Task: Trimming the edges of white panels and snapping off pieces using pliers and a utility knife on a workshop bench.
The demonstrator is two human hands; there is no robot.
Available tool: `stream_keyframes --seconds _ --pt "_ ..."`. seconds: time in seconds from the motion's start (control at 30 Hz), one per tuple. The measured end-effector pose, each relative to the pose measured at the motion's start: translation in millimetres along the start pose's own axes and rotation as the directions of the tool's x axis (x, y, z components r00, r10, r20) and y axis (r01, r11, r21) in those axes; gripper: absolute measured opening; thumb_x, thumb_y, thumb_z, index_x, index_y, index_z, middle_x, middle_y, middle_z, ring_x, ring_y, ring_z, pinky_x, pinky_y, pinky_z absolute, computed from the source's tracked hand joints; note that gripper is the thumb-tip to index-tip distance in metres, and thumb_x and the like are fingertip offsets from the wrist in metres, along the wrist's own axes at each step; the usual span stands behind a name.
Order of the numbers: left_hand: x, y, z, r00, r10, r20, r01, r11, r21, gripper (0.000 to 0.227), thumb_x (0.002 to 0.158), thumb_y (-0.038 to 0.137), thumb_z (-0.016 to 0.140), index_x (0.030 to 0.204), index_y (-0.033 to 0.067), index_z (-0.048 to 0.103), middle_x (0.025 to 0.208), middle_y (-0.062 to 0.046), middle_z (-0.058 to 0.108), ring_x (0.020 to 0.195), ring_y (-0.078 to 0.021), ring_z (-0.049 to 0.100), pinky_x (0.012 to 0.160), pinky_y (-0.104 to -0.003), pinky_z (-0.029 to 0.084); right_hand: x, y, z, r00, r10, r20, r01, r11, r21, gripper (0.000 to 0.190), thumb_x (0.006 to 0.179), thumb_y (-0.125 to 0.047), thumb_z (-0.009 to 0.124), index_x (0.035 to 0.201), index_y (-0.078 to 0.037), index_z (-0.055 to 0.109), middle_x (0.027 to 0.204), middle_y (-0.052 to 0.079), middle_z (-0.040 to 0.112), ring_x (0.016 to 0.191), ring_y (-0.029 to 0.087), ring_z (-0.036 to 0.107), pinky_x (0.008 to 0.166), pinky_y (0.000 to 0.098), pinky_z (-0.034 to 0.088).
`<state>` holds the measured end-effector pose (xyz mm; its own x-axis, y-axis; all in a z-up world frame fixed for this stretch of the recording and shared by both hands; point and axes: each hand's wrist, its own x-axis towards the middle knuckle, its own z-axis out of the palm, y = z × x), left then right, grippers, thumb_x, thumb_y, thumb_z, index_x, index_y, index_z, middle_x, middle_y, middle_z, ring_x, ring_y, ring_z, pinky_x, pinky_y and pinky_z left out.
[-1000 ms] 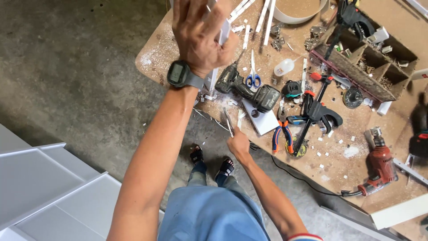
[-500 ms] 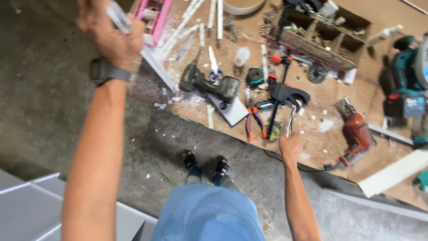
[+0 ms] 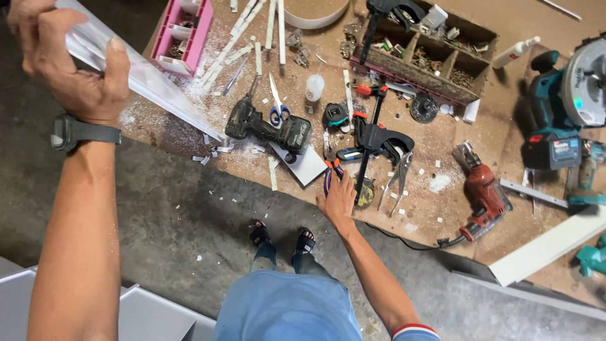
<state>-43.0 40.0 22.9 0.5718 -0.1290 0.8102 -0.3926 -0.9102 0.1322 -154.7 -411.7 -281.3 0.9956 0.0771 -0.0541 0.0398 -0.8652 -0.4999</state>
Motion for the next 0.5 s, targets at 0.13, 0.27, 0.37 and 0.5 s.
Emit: stream_keyframes --seconds 0.13,0.27,0.37,0.5 --pt "14 21 -5 0.997 -0.050 -0.052 0.049 0.999 -0.005 0.044 0.105 0.044 0.060 0.104 0.0007 0.064 0.130 -0.014 0.066 0.132 -0.0355 0.058 0.110 -0.050 0.050 11 21 19 0.999 0.004 0.034 0.002 0.984 -0.180 0.079 0.069 -0.026 0.083 0.138 -0.005 0.052 0.149 0.026 0.040 0.135 0.043 0.040 0.103 0.0545 0.036" --pt "26 40 -23 0.990 -0.120 -0.075 0.116 0.992 -0.054 0.059 0.110 0.056 0.048 0.101 0.0004 0.067 0.132 -0.016 0.069 0.135 -0.0378 0.057 0.112 -0.052 0.049 22 27 31 0.993 0.110 0.046 -0.101 0.982 -0.161 0.076 0.069 -0.027 0.082 0.137 -0.010 0.054 0.151 0.019 0.043 0.137 0.039 0.042 0.106 0.0539 0.037" --pt "18 38 -37 0.990 -0.128 -0.056 0.122 0.987 -0.108 0.064 0.112 0.058 0.046 0.102 -0.0004 0.070 0.132 -0.018 0.070 0.136 -0.0395 0.056 0.115 -0.054 0.048 26 19 28 0.986 0.124 -0.110 -0.138 0.982 -0.128 0.066 0.075 -0.023 0.079 0.136 -0.014 0.057 0.150 0.020 0.045 0.136 0.040 0.043 0.105 0.0549 0.037" --pt "-2 28 -45 0.994 -0.113 -0.006 0.113 0.990 -0.083 0.056 0.112 0.048 0.052 0.108 -0.0043 0.069 0.133 -0.022 0.070 0.132 -0.0406 0.060 0.108 -0.049 0.050 36 1 7 0.976 0.217 0.004 -0.213 0.964 -0.159 0.072 0.074 -0.027 0.078 0.137 -0.008 0.050 0.136 0.017 0.051 0.126 0.039 0.047 0.101 0.0566 0.038"
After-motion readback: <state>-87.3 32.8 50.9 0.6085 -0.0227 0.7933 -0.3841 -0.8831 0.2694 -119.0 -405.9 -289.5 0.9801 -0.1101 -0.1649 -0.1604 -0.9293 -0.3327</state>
